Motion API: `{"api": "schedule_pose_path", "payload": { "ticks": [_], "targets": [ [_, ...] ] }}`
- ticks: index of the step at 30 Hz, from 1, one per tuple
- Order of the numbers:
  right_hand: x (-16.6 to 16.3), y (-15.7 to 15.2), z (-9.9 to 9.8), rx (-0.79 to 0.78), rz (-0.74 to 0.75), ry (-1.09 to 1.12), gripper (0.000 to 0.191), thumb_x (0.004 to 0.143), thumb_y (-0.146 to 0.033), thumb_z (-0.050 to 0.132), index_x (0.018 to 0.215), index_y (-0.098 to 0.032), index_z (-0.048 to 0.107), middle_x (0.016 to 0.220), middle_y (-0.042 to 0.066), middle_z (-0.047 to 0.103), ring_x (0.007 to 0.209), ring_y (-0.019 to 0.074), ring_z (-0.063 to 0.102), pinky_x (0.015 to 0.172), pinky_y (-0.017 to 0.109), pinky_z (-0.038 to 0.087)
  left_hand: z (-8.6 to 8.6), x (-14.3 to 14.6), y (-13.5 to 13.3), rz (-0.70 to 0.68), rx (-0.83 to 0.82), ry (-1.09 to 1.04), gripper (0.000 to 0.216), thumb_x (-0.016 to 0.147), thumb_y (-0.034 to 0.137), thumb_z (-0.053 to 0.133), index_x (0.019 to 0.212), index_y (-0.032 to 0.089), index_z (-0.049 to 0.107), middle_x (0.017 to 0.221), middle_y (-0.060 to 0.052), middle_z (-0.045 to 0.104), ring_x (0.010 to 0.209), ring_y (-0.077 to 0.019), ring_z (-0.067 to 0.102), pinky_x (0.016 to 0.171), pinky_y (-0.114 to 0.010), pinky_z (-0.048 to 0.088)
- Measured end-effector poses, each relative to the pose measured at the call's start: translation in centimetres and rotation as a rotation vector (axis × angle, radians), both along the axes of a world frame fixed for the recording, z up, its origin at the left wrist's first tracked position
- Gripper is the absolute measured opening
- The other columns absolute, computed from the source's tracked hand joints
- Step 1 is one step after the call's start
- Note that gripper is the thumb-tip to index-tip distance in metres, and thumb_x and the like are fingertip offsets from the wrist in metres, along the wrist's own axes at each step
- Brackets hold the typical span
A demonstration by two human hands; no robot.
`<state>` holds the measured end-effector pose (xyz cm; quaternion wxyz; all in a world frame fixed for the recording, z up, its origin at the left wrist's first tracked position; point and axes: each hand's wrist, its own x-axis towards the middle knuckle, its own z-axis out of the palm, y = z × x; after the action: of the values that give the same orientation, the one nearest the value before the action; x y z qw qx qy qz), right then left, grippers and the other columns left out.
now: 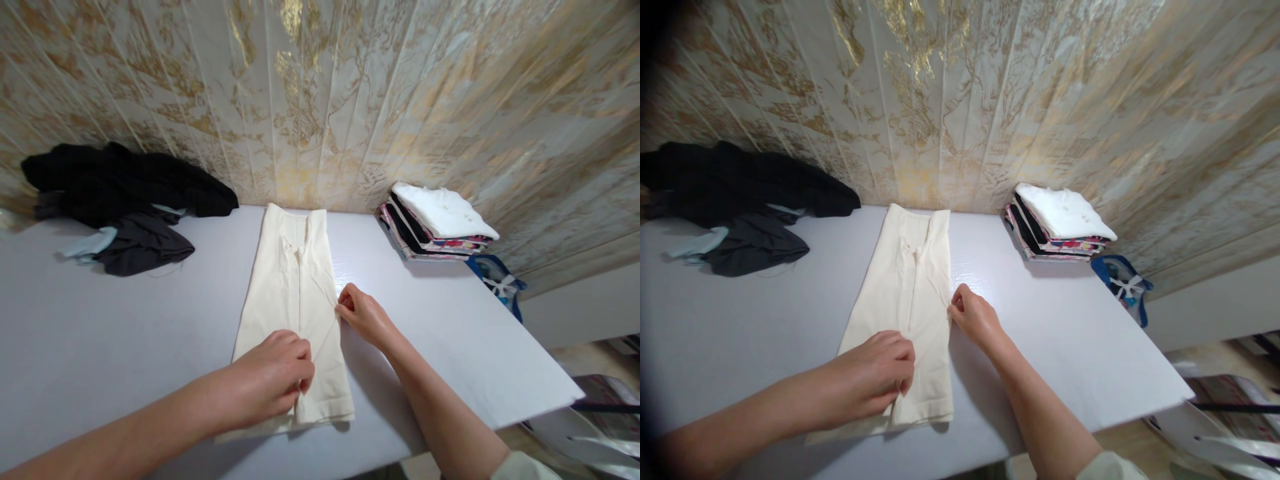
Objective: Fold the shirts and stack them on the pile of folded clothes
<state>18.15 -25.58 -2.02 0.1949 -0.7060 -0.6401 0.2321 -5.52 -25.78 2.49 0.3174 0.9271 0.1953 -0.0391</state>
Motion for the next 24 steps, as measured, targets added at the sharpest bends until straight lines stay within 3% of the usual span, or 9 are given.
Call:
{"api": "schedule_pose_path", "payload": {
  "ticks": [3,6,9,12,16,19,24],
  "targets": [
    [0.1,-0.1,0.1,0.125,-0.012,0.000,0.008,0.083,-0.023,0.049,0.091,-0.023,0.050,0.070,-0.004,0.056,0.060,0.0123,0.048,0.057,0.023,0.031,0.4,-0.1,-0.3,-0.022,-0.026,0.010,0.019,0.075,0.007,0.059,0.082,0.023,0.065,0.088,0.001,0.060,0.096,-0.0169,0.051,0.091,-0.029,0.036],
    [-0.1,-0.3,0.2,0.263,0.087,-0.014,0.009,0.085,-0.020,0.046,0.090,-0.023,0.053,0.082,-0.001,0.058,0.070,0.0124,0.051,0.064,0.023,0.035,0.7,-0.2,-0.5,-0.031,-0.020,0.013,0.018,0.078,0.009,0.059,0.080,0.025,0.067,0.085,0.002,0.061,0.093,-0.0165,0.052,0.090,-0.029,0.036],
    [-0.6,-0.2,0.2,0.206,0.204,-0.086,0.011,0.083,-0.015,0.049,0.084,-0.022,0.056,0.084,0.000,0.057,0.074,0.0123,0.051,0.065,0.023,0.035,0.5,-0.2,-0.3,-0.032,-0.022,0.007,0.021,0.081,0.009,0.057,0.080,0.026,0.069,0.083,0.002,0.063,0.091,-0.0159,0.053,0.089,-0.029,0.037],
    [-0.7,-0.1,0.2,0.158,0.211,-0.143,0.013,0.082,-0.012,0.049,0.084,-0.023,0.057,0.082,-0.001,0.058,0.073,0.0122,0.051,0.064,0.023,0.034,0.0,-0.1,0.1,-0.012,-0.010,-0.013,0.022,0.081,0.008,0.056,0.079,0.025,0.068,0.081,0.002,0.064,0.089,-0.0153,0.055,0.087,-0.029,0.037],
    [-0.6,-0.2,0.5,0.223,0.120,-0.138,0.016,0.087,-0.015,0.044,0.089,-0.023,0.058,0.085,0.001,0.060,0.077,0.0134,0.053,0.067,0.023,0.036,-0.8,0.1,1.1,0.177,0.110,-0.031,0.016,0.085,0.012,0.052,0.077,0.020,0.064,0.082,-0.001,0.063,0.084,-0.0168,0.056,0.082,-0.032,0.039],
    [-0.8,0.2,1.5,0.166,0.162,-0.162,0.015,0.087,-0.018,0.046,0.087,-0.024,0.060,0.083,0.000,0.062,0.073,0.0126,0.053,0.064,0.023,0.035,-1.6,0.2,2.0,0.366,0.188,-0.012,0.015,0.087,0.018,0.048,0.077,0.018,0.060,0.084,-0.004,0.062,0.080,-0.0178,0.056,0.075,-0.031,0.040],
    [-2.4,4.3,4.6,0.216,0.211,-0.228,0.016,0.085,-0.016,0.048,0.088,-0.023,0.062,0.083,0.000,0.064,0.072,0.0124,0.054,0.064,0.022,0.033,-3.0,0.1,2.9,0.487,0.224,-0.035,0.012,0.085,0.021,0.048,0.080,0.019,0.058,0.085,-0.004,0.061,0.080,-0.0183,0.056,0.071,-0.030,0.039]
  ]
}}
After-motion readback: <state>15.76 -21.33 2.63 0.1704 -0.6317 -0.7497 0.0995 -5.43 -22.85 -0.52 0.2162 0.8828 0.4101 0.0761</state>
